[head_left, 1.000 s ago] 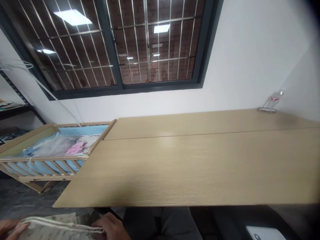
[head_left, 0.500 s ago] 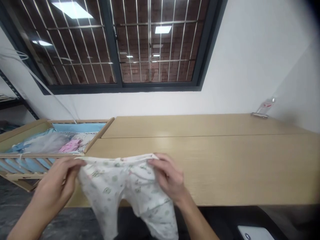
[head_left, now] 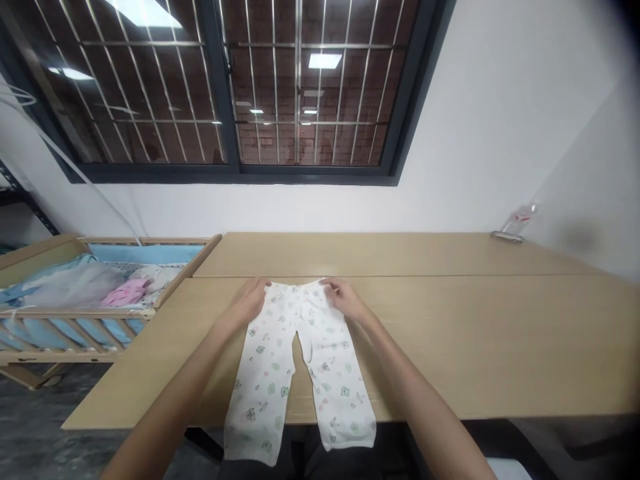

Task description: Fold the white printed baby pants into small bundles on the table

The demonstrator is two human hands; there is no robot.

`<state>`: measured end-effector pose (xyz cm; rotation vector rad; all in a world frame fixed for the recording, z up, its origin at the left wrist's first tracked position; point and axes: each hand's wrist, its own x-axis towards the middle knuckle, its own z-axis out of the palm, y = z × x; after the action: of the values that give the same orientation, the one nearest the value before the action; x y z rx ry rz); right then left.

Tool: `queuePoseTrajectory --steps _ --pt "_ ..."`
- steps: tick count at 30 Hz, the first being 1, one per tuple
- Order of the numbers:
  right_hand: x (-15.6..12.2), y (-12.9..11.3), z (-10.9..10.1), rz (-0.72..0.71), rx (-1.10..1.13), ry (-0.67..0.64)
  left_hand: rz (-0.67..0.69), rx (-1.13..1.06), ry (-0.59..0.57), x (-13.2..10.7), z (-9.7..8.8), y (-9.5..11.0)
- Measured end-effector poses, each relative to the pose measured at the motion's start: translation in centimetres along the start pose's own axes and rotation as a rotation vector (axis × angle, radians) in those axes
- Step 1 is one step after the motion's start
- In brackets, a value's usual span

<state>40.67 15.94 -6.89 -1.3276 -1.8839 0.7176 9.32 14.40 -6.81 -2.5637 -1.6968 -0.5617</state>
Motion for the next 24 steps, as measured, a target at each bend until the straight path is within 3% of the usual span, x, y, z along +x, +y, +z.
queuePoseTrajectory --steps 2,5,12,18,24 --pt "0.5 2.3 0.8 -0.01 -0.045 -0.082 -0.014 0.022 -0.057 0.4 2.1 0.1" --pt "0.4 4.7 1.4 -0.163 -0.137 -0.131 -0.03 0.04 -0.111 0.2 4.7 0.0" --pt "0.1 7.9 2.5 -0.229 -0.305 -0.185 -0.092 0.065 -0.226 -0.8 9.2 -0.3" --pt "2.9 9.5 3.1 -0.207 -0.426 -0.174 -0.137 0.113 -0.222 1.9 11.0 -1.0" --pt "6.2 10.8 3.1 -0.163 -0.336 -0.148 -0.162 0.134 -0.217 4.7 10.9 -1.4"
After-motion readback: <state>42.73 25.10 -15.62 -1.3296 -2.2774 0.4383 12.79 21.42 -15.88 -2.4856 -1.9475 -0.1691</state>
